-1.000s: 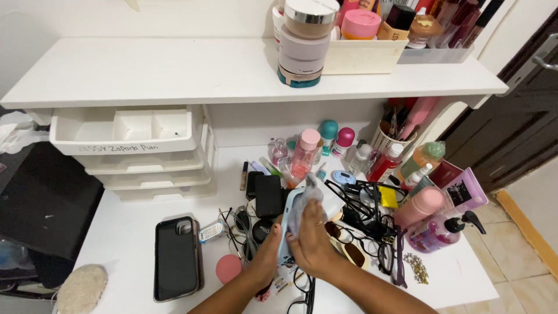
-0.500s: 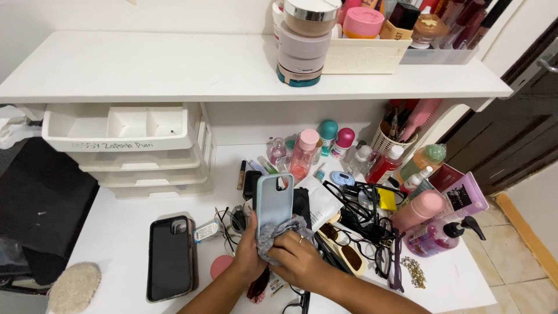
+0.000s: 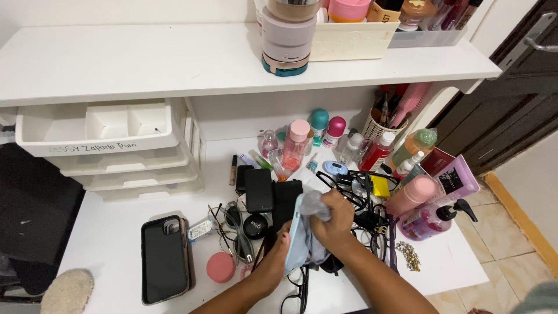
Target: Cleaning several different phone cases with a cloth on a vanity desk.
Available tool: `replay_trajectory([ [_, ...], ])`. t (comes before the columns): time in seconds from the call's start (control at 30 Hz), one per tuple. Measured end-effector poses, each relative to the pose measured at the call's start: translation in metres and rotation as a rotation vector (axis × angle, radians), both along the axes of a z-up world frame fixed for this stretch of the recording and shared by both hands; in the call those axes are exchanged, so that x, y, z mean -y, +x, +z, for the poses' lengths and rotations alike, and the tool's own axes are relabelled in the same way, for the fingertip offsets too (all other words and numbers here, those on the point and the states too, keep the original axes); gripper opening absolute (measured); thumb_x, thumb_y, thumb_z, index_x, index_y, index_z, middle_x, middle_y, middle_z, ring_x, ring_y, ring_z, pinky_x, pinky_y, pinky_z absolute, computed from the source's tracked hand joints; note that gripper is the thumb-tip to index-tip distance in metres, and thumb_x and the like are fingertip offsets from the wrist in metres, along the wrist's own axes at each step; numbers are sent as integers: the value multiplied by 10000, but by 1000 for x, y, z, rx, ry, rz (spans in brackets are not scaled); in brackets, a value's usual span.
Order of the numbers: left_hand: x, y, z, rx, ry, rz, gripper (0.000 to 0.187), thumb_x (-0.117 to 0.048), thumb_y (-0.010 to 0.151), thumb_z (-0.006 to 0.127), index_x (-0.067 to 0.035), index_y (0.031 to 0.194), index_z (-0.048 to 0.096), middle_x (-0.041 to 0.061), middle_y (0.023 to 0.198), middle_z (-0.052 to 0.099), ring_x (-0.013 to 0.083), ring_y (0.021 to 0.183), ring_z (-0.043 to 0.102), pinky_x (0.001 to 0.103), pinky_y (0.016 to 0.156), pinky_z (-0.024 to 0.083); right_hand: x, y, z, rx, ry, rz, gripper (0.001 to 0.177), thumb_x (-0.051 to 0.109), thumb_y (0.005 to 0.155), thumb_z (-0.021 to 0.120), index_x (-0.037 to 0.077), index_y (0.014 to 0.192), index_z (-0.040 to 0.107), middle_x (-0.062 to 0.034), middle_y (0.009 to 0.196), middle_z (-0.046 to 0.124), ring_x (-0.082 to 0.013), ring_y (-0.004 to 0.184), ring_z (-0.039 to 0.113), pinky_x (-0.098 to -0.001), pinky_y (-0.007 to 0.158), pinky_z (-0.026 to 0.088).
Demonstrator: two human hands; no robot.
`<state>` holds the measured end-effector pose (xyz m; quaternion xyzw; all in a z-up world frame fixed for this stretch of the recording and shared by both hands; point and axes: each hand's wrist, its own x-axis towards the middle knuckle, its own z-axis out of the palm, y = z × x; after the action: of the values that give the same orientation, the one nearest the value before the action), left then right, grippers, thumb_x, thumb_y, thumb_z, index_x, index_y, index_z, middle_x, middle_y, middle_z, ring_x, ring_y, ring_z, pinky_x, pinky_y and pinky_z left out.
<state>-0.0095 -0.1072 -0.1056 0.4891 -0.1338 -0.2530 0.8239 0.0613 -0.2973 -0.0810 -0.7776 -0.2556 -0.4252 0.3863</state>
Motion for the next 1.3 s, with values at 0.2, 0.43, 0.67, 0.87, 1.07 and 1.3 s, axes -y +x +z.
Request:
replay_trajectory([
  [0.2,-13,-4,52,441,307,224,836,-581,1027,373,-76,1642,115,201,1614,321,314,1506,338,440,1208,265,13,12,32,-439,987,487,383,279,1071,550,51,1352,425,-148,1230,586,-252,1128,622,-408,1023,518],
  [0.43,-21,-6,58,668,606,312,867,-474,1049,462,19,1637,60,278,1589,337,388,1474,388,460,1204,286,-20,-15,59,-498,299,776,446,257,978,593,35,1356,508,-157,1425,569,-293,1351,554,-444,1171,411],
  [0.67,-20,-11,53,858,648,287,882,-512,1075,478,17,1654,74,314,1616,350,427,1473,387,468,1210,282,-9,-26,56,29,-48,367,272,164,879,727,66,1074,566,-122,1047,629,-285,1043,622,-444,954,477],
  [0.87,-13,-6,69,324,294,26,1090,-578,892,655,-52,1666,96,241,1530,446,316,1407,466,416,1179,336,-1,-21,48,-118,160,432,237,225,927,489,49,1038,604,-112,965,666,-253,917,647,-383,887,499],
  [1.07,-22,0,69,235,378,103,1044,-388,754,876,-42,1560,310,144,1404,559,209,1263,571,357,1050,471,18,5,23,-480,654,143,326,276,1062,416,13,1147,589,-115,1057,675,-234,963,658,-384,915,538],
  [1.3,-20,-3,76,1,227,173,537,-238,850,809,-11,1287,596,44,1108,706,138,981,684,325,856,588,29,16,41,-550,1031,219,366,380,1029,480,103,1264,522,-78,1202,594,-237,1093,598,-429,964,501],
])
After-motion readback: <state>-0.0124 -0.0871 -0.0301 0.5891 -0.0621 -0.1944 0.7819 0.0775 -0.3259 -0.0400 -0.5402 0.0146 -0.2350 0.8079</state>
